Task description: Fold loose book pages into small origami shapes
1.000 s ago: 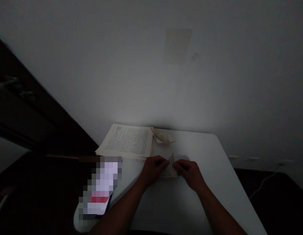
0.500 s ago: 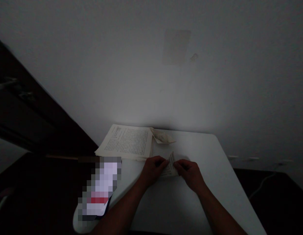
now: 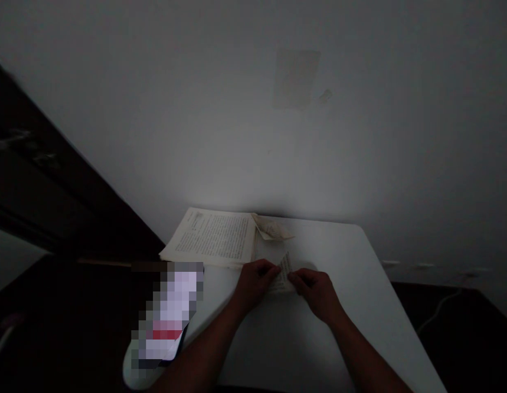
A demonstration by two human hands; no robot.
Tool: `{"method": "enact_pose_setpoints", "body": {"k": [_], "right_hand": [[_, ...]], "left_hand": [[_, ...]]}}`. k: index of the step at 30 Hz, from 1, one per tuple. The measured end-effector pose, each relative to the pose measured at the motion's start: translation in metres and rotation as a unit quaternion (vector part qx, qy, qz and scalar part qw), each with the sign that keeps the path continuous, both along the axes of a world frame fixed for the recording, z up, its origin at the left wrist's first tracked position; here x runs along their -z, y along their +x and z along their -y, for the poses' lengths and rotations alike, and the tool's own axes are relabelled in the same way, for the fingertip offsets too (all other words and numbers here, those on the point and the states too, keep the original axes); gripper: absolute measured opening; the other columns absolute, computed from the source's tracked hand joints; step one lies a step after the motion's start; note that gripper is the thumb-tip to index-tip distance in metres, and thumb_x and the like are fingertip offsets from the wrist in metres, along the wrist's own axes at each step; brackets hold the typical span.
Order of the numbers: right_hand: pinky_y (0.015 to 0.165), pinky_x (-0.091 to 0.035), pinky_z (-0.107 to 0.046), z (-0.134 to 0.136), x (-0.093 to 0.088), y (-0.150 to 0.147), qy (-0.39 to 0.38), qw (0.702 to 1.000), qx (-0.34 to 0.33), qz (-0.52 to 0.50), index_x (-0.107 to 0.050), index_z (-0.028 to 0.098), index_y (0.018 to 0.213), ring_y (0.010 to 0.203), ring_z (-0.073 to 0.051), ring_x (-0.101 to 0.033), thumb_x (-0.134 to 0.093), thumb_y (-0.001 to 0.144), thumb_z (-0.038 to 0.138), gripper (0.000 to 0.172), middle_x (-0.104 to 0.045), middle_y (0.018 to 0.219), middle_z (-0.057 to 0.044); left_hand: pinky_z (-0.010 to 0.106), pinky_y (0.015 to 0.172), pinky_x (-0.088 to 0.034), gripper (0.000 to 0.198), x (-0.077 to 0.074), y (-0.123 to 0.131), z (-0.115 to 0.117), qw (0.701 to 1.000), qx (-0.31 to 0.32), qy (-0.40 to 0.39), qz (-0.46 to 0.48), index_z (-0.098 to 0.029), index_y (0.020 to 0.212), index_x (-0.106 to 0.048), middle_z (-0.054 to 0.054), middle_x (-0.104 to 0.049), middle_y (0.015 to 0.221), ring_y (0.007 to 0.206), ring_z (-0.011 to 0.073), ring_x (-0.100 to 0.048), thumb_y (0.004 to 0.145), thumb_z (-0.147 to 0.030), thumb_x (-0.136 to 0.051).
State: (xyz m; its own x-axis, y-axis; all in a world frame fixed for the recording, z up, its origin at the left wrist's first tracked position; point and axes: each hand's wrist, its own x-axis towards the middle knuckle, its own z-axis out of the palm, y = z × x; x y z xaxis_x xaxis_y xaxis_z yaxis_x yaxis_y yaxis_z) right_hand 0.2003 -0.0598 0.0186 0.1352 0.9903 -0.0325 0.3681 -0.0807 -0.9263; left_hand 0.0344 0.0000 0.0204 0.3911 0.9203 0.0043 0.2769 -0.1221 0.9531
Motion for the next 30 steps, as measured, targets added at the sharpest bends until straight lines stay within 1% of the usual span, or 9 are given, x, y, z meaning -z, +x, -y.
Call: {"method": "enact_pose_setpoints", "body": {"k": [7,12,14,17,20,26,30], "right_hand": [[0.048,-0.034,-0.022,0.0005,0.0048,0.0027,0.005,1.0,0.019,-0.015,-0.059,0.016,0.061,0.049,-0.011,-0.043,-0.054,0.077,0.047,0.036,-0.047,0.052,0.003],[0.047,-0.035,-0.023,-0.0004,0.0033,0.0027,-0.01,0.999,0.021,-0.038,-0.06,0.016,0.062,0.048,-0.011,-0.044,-0.055,0.077,0.048,0.036,-0.049,0.051,0.003],[0.048,-0.036,-0.023,-0.0003,0.0018,0.002,-0.012,0.999,0.015,-0.039,-0.061,0.016,0.062,0.048,-0.01,-0.045,-0.055,0.076,0.047,0.035,-0.05,0.05,0.003],[0.05,-0.038,-0.023,0.0006,0.0006,0.0013,-0.014,0.999,-0.003,-0.049,-0.065,0.016,0.065,0.05,-0.011,-0.049,-0.057,0.075,0.046,0.032,-0.057,0.053,0.001],[0.051,-0.04,-0.023,0.0014,0.0015,0.0018,-0.018,0.998,-0.02,-0.049,-0.065,0.016,0.064,0.051,-0.012,-0.053,-0.058,0.075,0.046,0.033,-0.062,0.057,-0.002],[0.049,-0.039,-0.023,0.0018,0.004,0.004,-0.02,1.0,-0.017,-0.015,-0.064,0.017,0.062,0.05,-0.012,-0.052,-0.056,0.077,0.045,0.033,-0.061,0.055,-0.001],[0.052,-0.041,-0.024,0.0014,0.0059,0.0055,-0.019,0.999,-0.012,-0.028,-0.062,0.017,0.061,0.051,-0.013,-0.054,-0.058,0.076,0.045,0.032,-0.061,0.055,-0.001]], "left_hand": [[0.022,0.056,-0.04,0.029,0.0026,0.0017,-0.0002,1.0,0.009,-0.014,0.007,-0.015,0.068,-0.063,0.0,-0.06,0.061,0.058,0.0125,-0.054,0.077,-0.041,-0.057],[0.022,0.056,-0.039,0.028,0.0018,0.001,-0.0002,1.0,-0.001,0.009,-0.014,-0.015,0.064,-0.06,-0.001,-0.057,0.058,0.057,0.0119,-0.051,0.076,-0.04,-0.057],[0.022,0.056,-0.039,0.027,0.0008,0.0005,-0.0002,1.0,-0.008,0.021,-0.018,-0.015,0.063,-0.059,-0.002,-0.056,0.058,0.057,0.0117,-0.05,0.076,-0.038,-0.057],[0.022,0.056,-0.039,0.026,-0.0001,0.0,-0.0003,0.999,-0.018,0.026,-0.009,-0.015,0.064,-0.058,-0.001,-0.056,0.06,0.058,0.0117,-0.05,0.076,-0.037,-0.056],[0.022,0.056,-0.04,0.027,0.0008,-0.0002,-0.0001,0.999,-0.026,0.022,0.0,-0.015,0.064,-0.058,-0.001,-0.057,0.06,0.058,0.0118,-0.05,0.076,-0.038,-0.056],[0.022,0.055,-0.038,0.027,0.0024,0.0015,0.0008,1.0,-0.026,0.013,0.004,-0.015,0.063,-0.058,-0.002,-0.055,0.059,0.056,0.0112,-0.049,0.076,-0.038,-0.057],[0.022,0.054,-0.037,0.028,0.0016,0.0016,-0.0002,1.0,-0.014,-0.001,0.013,-0.014,0.063,-0.059,-0.002,-0.054,0.057,0.055,0.0109,-0.047,0.076,-0.04,-0.057]]}}
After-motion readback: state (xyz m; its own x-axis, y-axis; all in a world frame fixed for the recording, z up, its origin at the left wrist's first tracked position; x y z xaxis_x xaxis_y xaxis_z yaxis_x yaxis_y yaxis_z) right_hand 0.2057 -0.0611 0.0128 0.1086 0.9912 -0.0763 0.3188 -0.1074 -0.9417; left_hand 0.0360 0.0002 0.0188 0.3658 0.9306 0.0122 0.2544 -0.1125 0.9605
